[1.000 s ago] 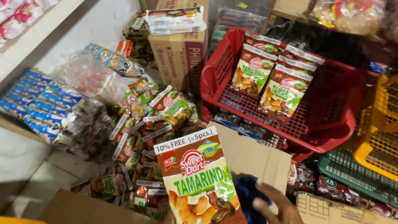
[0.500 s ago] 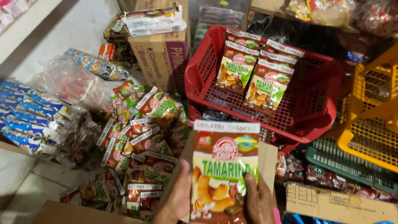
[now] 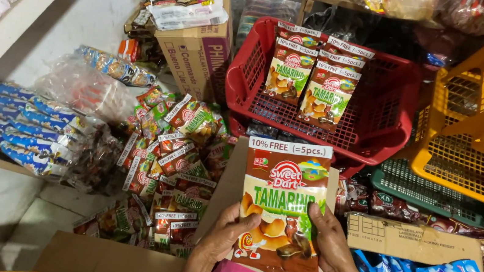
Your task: Wiping and organizing packets of tamarind snacks in a grocery store backroom.
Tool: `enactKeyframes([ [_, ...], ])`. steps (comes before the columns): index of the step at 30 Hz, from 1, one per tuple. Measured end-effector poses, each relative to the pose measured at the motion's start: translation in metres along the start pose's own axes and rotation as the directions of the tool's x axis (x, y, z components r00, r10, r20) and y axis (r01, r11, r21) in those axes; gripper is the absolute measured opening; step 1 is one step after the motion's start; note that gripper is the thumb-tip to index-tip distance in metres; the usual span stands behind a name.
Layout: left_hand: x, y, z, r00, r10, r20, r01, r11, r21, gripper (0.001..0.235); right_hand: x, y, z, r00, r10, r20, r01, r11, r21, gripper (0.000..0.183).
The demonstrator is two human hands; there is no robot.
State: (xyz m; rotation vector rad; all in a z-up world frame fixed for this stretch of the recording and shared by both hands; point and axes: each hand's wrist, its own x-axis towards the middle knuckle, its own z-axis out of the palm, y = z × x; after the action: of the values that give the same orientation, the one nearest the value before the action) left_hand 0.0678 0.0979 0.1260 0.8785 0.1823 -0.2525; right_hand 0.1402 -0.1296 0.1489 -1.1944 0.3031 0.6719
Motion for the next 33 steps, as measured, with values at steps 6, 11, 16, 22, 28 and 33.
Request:
enactKeyframes([
  [6,0.004,0.004,0.011,0.991,-0.005,-0.134,0.023,0.991,0.135,0.059,-0.009,-0.001,0.013,0.994,-0.111,-0.01,0.11,0.989,-0.103,0.048],
  [11,0.003,-0.015,0.018,0.985,-0.021,-0.172,0.035,0.996,0.08,0.049,-0.026,-0.016,0.02,0.981,-0.193,0.003,0.189,0.955,-0.231,0.044],
  [16,0.009,-0.018,0.028,0.982,-0.034,-0.184,0.044,0.998,0.051,0.047,-0.022,-0.011,0.008,0.975,-0.197,-0.105,0.133,0.889,-0.438,0.048],
  [22,0.006,-0.011,0.032,0.976,0.012,-0.219,0.039,0.973,0.229,0.045,-0.016,0.011,0.001,0.96,-0.244,-0.14,0.159,0.881,-0.446,0.044],
  [28,0.006,-0.009,0.028,0.985,0.068,-0.158,-0.012,0.943,0.334,0.061,-0.009,0.023,-0.007,0.959,-0.244,-0.143,0.192,0.932,-0.306,0.044],
  [33,0.012,0.004,0.034,0.938,-0.109,-0.328,0.186,0.959,0.215,0.077,-0.012,0.017,-0.004,0.98,-0.143,-0.141,0.136,0.989,-0.061,0.04],
])
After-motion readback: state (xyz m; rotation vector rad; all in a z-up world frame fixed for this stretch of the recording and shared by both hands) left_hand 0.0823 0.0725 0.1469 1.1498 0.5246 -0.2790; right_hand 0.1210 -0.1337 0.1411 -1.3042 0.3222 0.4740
